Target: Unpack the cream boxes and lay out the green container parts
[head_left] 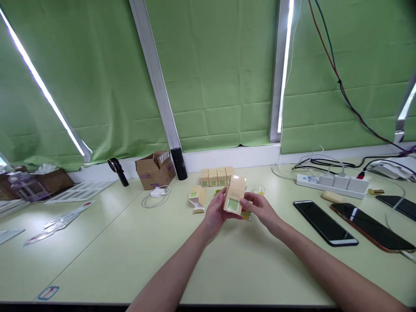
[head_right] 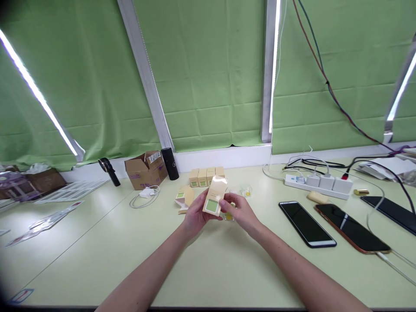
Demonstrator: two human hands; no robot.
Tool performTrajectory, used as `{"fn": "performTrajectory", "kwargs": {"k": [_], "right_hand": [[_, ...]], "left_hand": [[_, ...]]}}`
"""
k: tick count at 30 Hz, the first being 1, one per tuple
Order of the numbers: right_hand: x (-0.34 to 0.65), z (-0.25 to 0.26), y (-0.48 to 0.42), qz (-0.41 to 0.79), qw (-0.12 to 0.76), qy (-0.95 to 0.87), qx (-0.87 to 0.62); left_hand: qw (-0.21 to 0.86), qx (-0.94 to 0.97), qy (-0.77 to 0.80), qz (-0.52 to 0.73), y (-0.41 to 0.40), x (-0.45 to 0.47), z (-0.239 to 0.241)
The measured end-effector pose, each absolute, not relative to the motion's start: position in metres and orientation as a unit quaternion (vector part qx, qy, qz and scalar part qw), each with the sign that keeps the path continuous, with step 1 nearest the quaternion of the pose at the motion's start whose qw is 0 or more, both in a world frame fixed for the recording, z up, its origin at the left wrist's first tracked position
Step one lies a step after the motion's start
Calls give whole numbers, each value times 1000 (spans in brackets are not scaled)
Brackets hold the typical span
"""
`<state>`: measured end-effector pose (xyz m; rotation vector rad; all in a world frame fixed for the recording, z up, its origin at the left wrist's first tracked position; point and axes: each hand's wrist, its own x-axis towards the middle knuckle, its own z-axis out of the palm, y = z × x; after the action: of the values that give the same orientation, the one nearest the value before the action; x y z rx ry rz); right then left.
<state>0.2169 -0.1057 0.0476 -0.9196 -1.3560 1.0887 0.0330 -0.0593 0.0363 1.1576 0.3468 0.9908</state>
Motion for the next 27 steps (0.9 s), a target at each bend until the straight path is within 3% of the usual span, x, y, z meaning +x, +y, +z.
{"fn": "performTrajectory", "kwargs": {"k": [10,27], "right_hand": [[223,58,-103,404,606,-527,-437],[221,49,-100,398,595,-531,-454]], "left_hand": [[544,654,186,491,-68,38,35],[526,671,190,488,-72,41,34]]}}
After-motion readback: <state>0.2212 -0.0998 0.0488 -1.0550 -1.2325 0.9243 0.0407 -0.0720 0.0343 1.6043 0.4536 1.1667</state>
